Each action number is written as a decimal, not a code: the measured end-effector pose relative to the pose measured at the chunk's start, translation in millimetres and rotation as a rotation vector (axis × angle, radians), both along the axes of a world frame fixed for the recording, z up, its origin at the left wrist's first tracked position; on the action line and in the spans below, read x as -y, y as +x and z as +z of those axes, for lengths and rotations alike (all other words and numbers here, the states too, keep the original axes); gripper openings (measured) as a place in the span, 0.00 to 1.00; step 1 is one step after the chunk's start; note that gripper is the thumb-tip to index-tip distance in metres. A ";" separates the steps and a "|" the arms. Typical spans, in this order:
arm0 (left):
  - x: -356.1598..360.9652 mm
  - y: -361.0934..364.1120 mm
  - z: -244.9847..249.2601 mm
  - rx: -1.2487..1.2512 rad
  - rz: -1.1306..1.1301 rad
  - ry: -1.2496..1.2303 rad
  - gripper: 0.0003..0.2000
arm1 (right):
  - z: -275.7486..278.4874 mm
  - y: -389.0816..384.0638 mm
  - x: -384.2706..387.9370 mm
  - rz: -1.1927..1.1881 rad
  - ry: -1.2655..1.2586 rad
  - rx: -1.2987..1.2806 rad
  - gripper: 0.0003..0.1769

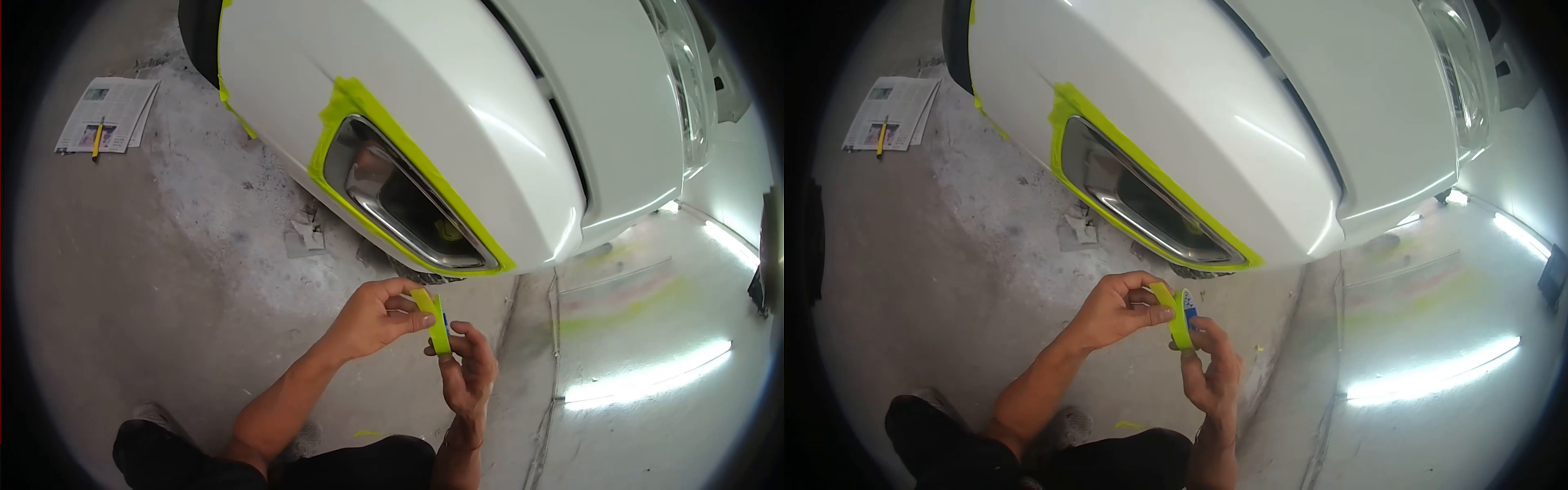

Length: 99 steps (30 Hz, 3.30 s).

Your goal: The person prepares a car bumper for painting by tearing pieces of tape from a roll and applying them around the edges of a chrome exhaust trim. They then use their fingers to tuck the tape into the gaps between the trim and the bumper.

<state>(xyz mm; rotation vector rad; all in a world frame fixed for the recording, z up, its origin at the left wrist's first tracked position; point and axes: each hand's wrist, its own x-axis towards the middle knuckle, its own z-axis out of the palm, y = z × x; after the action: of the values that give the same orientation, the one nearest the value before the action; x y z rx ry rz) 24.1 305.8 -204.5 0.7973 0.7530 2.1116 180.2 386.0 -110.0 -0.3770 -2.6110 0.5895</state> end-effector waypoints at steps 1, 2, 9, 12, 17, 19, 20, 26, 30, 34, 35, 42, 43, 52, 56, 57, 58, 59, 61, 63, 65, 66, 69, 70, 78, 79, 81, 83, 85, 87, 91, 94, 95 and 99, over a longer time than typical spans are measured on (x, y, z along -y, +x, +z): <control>-1.0 2.8 -1.0 0.022 0.076 0.041 0.13 | -1.1 -1.9 -0.5 0.045 -0.026 -0.012 0.24; 0.9 5.6 -1.0 0.017 0.070 0.036 0.13 | -1.4 -2.8 2.1 0.039 -0.031 -0.018 0.24; 14.9 6.3 11.7 -0.205 0.220 -0.166 0.08 | 9.0 -12.4 16.6 -0.202 -0.003 0.168 0.29; 23.9 7.5 17.8 -0.349 0.414 -0.122 0.08 | 9.9 -12.0 16.2 -0.178 0.118 0.201 0.26; 21.0 13.6 14.8 -0.491 0.573 -0.035 0.11 | 4.0 -19.2 8.9 -0.148 0.345 0.129 0.14; 18.8 13.3 18.4 -0.632 0.784 -0.222 0.13 | 2.6 -22.2 13.1 -0.194 0.442 0.093 0.09; 16.8 14.5 20.7 -0.636 0.796 -0.221 0.13 | 1.7 -21.5 11.9 -0.185 0.444 0.086 0.09; 2.3 21.0 5.7 -0.846 0.751 -0.065 0.13 | 4.3 -16.2 8.3 -0.285 0.544 0.201 0.08; -2.5 29.9 1.0 -0.763 0.731 -0.059 0.13 | 6.2 -15.4 6.7 -0.282 0.492 0.200 0.06; -3.8 27.4 -1.9 -0.840 0.847 -0.042 0.14 | 7.4 -14.6 9.1 -0.294 0.484 0.212 0.06; -2.7 26.9 -1.0 -0.843 0.846 -0.047 0.14 | 6.6 -15.1 10.2 -0.293 0.479 0.211 0.06; -6.1 28.6 2.4 -0.753 0.895 -0.109 0.13 | 4.4 -16.1 9.0 -0.304 0.573 0.166 0.04; -8.7 29.4 -0.5 -0.744 0.907 -0.089 0.13 | 3.5 -15.3 7.5 -0.296 0.543 0.147 0.04; -12.2 41.4 -1.0 -0.861 0.886 -0.201 0.08 | 0.0 -11.9 0.2 -0.295 0.570 0.144 0.08; -9.0 32.9 5.2 -0.910 0.876 -0.268 0.07 | 5.7 -14.6 7.7 -0.479 0.464 0.353 0.12; -11.9 30.8 1.7 -0.927 0.876 -0.252 0.06 | 1.4 -12.4 1.7 -0.365 0.490 0.316 0.14; -13.3 29.0 -0.3 -0.944 0.877 -0.235 0.06 | -1.8 -11.0 -2.2 -0.251 0.515 0.278 0.16; -13.0 27.6 -1.7 -0.948 0.876 -0.236 0.06 | -4.5 -9.5 -3.9 -0.252 0.513 0.275 0.16; -11.3 25.4 -2.9 -0.961 0.822 -0.202 0.07 | -6.3 -9.4 -3.1 -0.220 0.410 0.260 0.15; -13.7 26.1 -6.3 -0.950 0.829 -0.196 0.07 | 0.8 -13.4 4.6 -0.229 0.395 0.276 0.13; -15.2 25.5 -6.4 -0.938 0.841 -0.189 0.07 | 4.0 -15.2 6.5 -0.235 0.383 0.290 0.11; -14.8 24.5 -4.8 -0.946 0.832 -0.156 0.07 | 3.5 -14.8 4.5 -0.251 0.394 0.281 0.10; -14.6 28.2 0.5 -0.942 0.855 -0.113 0.07 | 2.1 -14.4 3.7 -0.218 0.413 0.143 0.07; -14.7 29.4 2.5 -0.932 0.891 -0.104 0.07 | 1.2 -14.9 3.9 -0.166 0.423 0.013 0.06; 4.8 -15.6 43.4 -0.808 1.119 -0.143 0.10 | -9.8 2.8 -42.7 -0.548 -0.521 -0.685 0.09; 2.0 -22.4 48.6 -0.834 1.118 -0.128 0.09 | -9.7 2.4 -40.5 -0.509 -0.437 -0.651 0.10; -6.8 -33.2 49.0 -0.862 0.930 -0.146 0.08 | -2.3 2.6 -36.2 -0.500 -0.344 -0.574 0.13; -13.4 -41.6 50.4 -0.894 0.742 -0.167 0.06 | -6.9 5.9 -37.6 -0.510 -0.296 -0.578 0.13; -18.8 -49.0 53.8 -0.794 0.826 -0.142 0.07 | -9.2 6.9 -40.2 -0.520 -0.252 -0.589 0.13; -19.2 -53.3 55.7 -0.865 0.842 -0.170 0.06 | -5.2 8.4 -38.2 -0.530 -0.185 -0.540 0.12; -24.0 -49.1 47.9 -0.968 0.873 -0.232 0.09 | -3.7 4.9 -33.3 -0.546 -0.178 -0.545 0.11; -37.6 -42.1 44.3 -0.964 0.966 -0.257 0.11 | -5.4 3.0 -33.6 -0.522 -0.154 -0.566 0.10; -40.2 -41.0 43.1 -0.892 0.993 -0.289 0.12 | -5.3 3.1 -32.9 -0.516 -0.156 -0.554 0.10; -43.4 -44.4 43.0 -0.833 0.971 -0.350 0.11 | -9.3 4.4 -35.3 -0.510 -0.141 -0.544 0.09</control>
<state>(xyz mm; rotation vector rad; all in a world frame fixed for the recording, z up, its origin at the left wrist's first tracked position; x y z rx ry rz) -20.4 349.3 -161.5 1.2836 2.2463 2.2445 184.6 421.4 -119.4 -0.7737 -1.8644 0.5926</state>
